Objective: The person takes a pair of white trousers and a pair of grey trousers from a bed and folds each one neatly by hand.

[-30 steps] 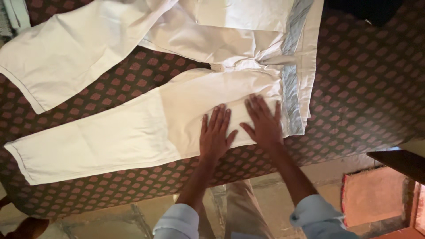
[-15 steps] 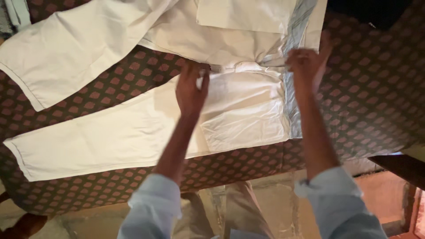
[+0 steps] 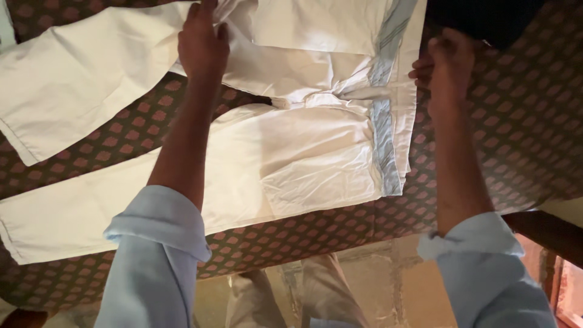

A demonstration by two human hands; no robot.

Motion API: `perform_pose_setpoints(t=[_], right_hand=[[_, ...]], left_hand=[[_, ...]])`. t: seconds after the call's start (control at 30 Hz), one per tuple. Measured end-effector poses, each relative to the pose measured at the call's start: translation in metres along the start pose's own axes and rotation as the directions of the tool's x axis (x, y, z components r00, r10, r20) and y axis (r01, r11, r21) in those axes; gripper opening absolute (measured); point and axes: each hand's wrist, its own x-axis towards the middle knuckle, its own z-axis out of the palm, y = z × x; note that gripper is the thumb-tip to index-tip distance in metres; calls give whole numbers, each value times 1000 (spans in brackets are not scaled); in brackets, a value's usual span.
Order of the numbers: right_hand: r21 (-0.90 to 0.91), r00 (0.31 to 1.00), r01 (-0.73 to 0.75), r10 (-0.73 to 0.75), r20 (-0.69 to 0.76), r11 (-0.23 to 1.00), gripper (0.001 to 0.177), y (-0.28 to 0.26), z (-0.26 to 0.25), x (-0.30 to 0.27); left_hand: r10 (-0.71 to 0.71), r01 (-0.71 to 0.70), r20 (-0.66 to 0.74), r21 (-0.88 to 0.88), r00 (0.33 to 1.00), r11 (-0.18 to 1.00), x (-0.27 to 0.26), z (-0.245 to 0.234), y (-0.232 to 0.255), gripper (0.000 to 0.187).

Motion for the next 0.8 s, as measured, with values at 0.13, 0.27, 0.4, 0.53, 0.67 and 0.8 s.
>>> perform_pose_setpoints(t=[0.13,0.27,0.4,0.53,0.67,0.8], right_hand=[[1,993,70,-70,94,998,71,2,7,-16],[-55,962,-92,103,254,994,88,-3,33,-29],[116,945,-196,156,288,974,90,-5,47,-33],[572,890,-303,13,455,762,77,23,11,-58],[529,889,-212,-62,453,822,62,92,-34,-104],[-53,946,62,-42,322,997,39,122,-59,-136]], left_hand=[[-60,31,-123,-220,991,975,5,-13,20,22],[-216,102,-113,-616,970,781,-18,-37,49,13],[-65,-130,-285,-613,956,780,-89,-73,66,15],[34,-168,-372,-335,928,927,-204,-112,60,15],[-51,-45,-269,-339,962,940,-339,-120,55,14],[-336,338,72,-375,939,863,-427,-131,55,18]])
